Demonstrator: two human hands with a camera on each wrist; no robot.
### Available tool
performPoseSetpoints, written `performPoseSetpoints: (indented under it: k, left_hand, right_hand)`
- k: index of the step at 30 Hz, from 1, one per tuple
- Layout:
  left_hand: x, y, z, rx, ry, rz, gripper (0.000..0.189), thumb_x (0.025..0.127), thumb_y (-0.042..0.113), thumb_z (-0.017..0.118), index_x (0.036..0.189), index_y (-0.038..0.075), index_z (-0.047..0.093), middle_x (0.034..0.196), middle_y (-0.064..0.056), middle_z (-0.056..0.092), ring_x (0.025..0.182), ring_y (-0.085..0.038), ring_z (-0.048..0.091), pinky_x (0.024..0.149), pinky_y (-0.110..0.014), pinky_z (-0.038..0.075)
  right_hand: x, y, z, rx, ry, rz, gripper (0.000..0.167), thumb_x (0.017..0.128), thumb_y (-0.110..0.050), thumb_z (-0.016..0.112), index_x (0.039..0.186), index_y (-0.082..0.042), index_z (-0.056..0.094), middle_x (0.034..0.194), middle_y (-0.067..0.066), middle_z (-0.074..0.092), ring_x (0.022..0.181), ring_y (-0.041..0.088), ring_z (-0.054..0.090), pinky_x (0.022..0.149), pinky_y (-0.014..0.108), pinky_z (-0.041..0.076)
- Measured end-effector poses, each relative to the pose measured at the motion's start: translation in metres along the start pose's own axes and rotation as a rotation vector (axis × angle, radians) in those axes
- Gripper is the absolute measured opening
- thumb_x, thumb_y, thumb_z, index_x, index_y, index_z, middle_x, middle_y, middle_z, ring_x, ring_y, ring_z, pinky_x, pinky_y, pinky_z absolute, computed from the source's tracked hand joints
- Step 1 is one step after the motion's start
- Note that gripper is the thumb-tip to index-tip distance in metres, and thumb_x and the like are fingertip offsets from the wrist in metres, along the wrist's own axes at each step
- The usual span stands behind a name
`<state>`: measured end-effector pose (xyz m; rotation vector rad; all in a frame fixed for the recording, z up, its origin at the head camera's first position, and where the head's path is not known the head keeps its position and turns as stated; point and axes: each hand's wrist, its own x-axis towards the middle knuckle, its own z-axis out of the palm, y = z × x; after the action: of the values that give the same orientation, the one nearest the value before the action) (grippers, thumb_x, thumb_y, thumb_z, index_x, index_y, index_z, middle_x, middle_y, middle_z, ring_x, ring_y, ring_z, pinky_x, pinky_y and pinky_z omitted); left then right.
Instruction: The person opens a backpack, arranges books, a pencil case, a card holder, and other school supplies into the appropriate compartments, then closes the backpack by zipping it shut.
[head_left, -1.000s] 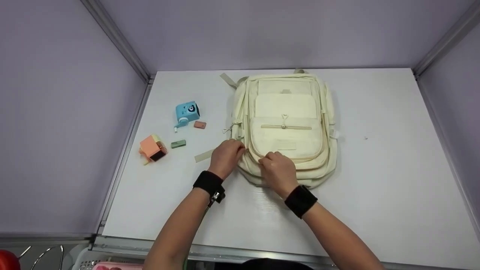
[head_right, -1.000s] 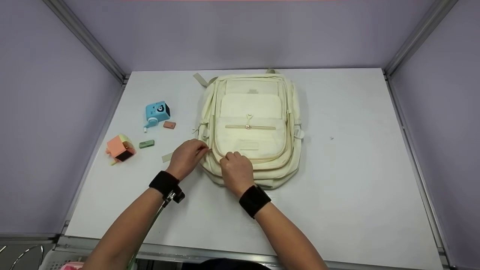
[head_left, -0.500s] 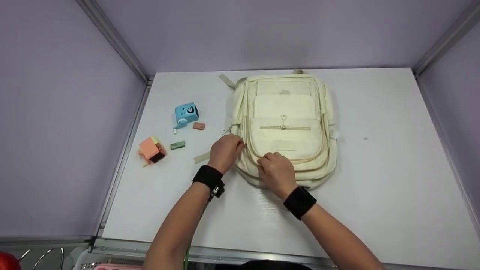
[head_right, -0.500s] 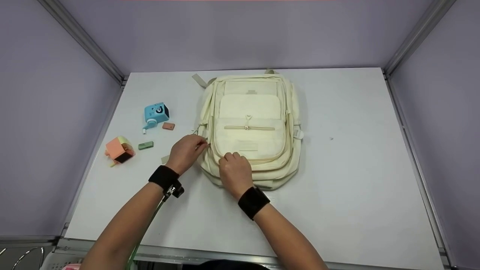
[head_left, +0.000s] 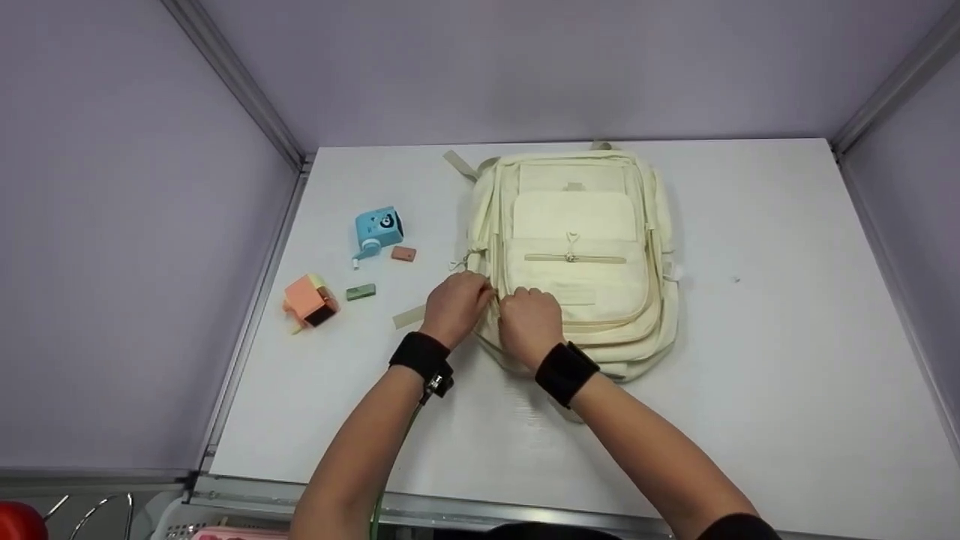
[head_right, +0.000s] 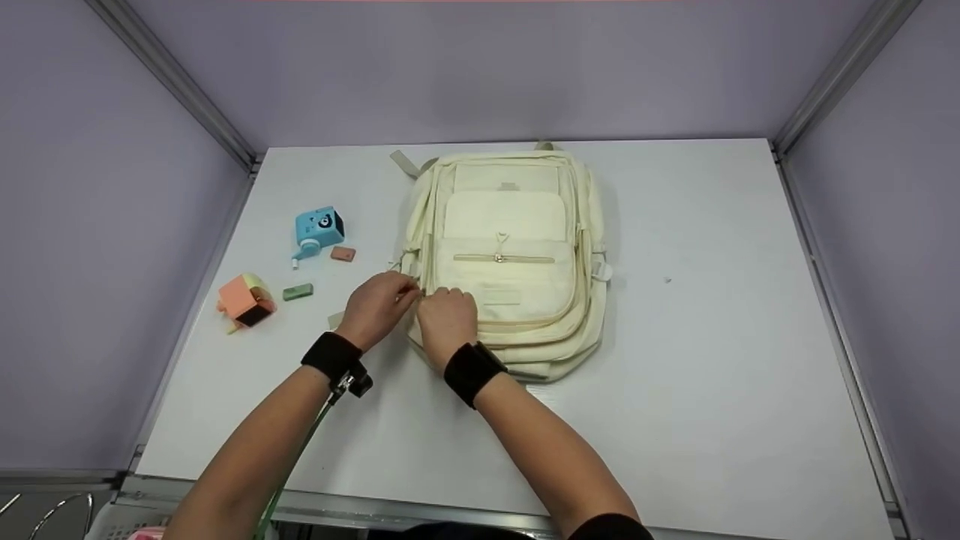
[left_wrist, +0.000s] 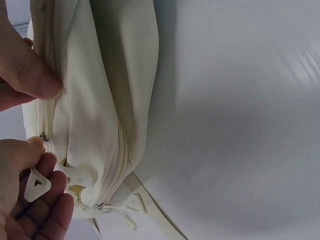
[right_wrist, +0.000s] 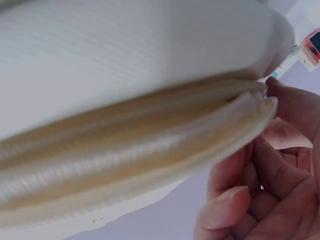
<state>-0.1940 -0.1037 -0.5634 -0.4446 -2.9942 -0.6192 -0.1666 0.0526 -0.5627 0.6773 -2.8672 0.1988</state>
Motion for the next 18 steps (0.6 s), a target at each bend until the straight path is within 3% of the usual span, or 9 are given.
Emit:
performPoseSetpoints:
  k: [7,18]
  left_hand:
    - [0.007,-0.002,-0.002,0.038,-0.007,0.018,0.014,0.102,0.021,0.066,0.096,0.011,0.074,0.090,-0.005,0.069,0.085,-0.024,0.066,0.074,-0.041,0.054]
    - [0.044,-0.010,-0.006,0.056,-0.006,-0.015,0.014,0.103,0.021,0.064,0.099,0.010,0.073,0.093,-0.006,0.068,0.086,-0.024,0.066,0.073,-0.040,0.054]
  right_hand:
    - [0.001,0.004,0.002,0.053,0.003,0.027,0.010,0.087,-0.008,0.066,0.078,-0.004,0.070,0.072,0.011,0.061,0.061,0.031,0.063,0.050,0.046,0.052]
    - [-0.004,0.004,-0.002,0.121,0.029,0.050,0.010,0.090,-0.008,0.067,0.082,-0.003,0.069,0.077,0.010,0.061,0.066,0.029,0.063,0.050,0.044,0.052]
